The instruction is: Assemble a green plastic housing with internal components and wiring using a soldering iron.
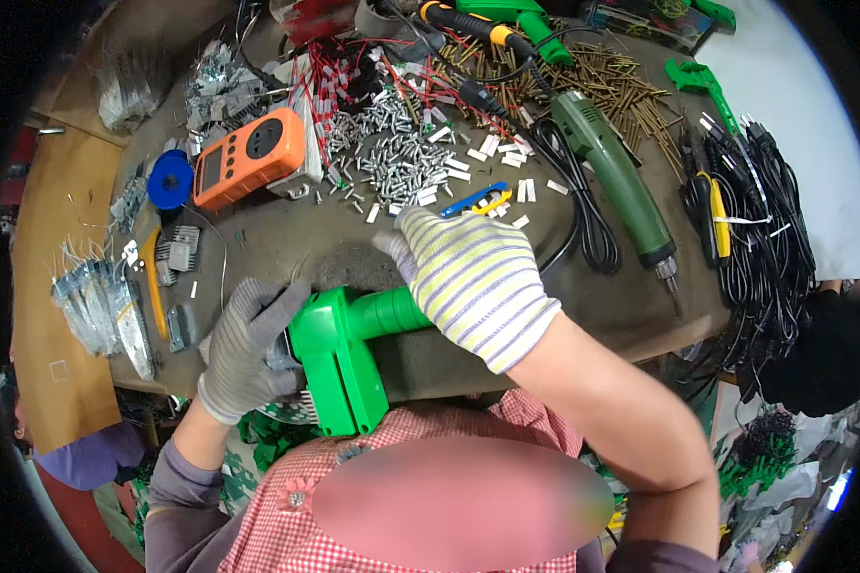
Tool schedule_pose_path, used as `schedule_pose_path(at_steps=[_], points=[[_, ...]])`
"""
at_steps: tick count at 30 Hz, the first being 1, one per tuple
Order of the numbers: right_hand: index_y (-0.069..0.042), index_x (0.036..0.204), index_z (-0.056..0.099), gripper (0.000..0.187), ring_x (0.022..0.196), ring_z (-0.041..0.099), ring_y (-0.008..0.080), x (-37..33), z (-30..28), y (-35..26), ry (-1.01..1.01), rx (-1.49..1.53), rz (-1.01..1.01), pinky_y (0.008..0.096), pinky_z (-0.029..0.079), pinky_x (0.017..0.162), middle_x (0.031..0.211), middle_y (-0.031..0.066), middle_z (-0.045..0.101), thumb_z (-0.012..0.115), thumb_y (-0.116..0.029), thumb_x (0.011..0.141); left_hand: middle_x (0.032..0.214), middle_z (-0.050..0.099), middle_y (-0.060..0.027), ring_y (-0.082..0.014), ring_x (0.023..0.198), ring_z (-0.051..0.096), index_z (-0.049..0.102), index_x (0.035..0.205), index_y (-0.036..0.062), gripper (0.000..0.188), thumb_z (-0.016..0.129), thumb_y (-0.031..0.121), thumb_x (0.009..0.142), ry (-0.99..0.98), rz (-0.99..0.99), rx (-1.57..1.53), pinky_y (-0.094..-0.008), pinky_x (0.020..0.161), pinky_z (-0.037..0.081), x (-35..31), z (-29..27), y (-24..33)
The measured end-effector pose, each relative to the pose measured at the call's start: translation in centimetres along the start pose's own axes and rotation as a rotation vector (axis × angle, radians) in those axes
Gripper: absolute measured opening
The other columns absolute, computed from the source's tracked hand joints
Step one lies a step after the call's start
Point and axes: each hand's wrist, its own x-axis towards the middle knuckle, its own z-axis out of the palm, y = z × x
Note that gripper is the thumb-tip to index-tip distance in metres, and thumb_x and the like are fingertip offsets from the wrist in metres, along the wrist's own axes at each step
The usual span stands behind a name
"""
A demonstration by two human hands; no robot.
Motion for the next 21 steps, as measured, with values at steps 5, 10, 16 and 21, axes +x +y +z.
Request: schedule_pose_path(at_steps=[5,10,16,21], points=[[-0.005,0.097,0.069,0.029,0.067,0.066,0.0340,0.1,0.5,0.2,0.084,-0.063,0.026,0.0449,0.053,0.061,0.077,0.0136,0.069,0.065,-0.034,0.093,0.107,0.056,-0.0183,-0.0353,0.095,0.057,0.055,0.140,0.0094,0.090,0.080,0.018,0.054,-0.012,-0.043,0.027,-0.0440,0.084,0.049,0.3,0.1,-0.1],[-0.010,0.095,0.071,0.031,0.068,0.066,0.0355,0.4,-0.5,0.7,-0.140,0.051,-0.109,0.0466,0.052,0.062,0.077,0.0130,0.069,0.060,-0.039,0.095,0.105,0.058,-0.0177,-0.0358,0.094,0.058,0.055,0.140,0.0098,0.089,0.080,0.018,0.055,0.024,-0.038,0.002,-0.0441,0.084,0.049,-0.1,0.3,0.4],[-0.010,0.095,0.070,0.031,0.066,0.066,0.0359,0.1,0.1,0.9,-0.095,0.039,-0.155,0.0469,0.052,0.061,0.075,0.0130,0.069,0.058,-0.038,0.097,0.111,0.060,-0.0179,-0.0347,0.097,0.060,0.055,0.139,0.0091,0.085,0.080,0.023,0.060,-0.045,-0.106,0.031,-0.0426,0.086,0.050,0.1,-1.2,2.2],[-0.008,0.086,0.068,0.031,0.063,0.066,0.0364,-0.3,0.2,1.5,-0.084,0.147,-0.117,0.0477,0.052,0.057,0.068,0.0161,0.066,0.059,-0.037,0.096,0.149,0.040,-0.0202,-0.0377,0.129,0.047,0.048,0.144,0.0060,0.089,0.078,0.042,0.068,0.336,0.067,-0.192,-0.0508,0.112,0.034,4.9,-5.4,8.1]])
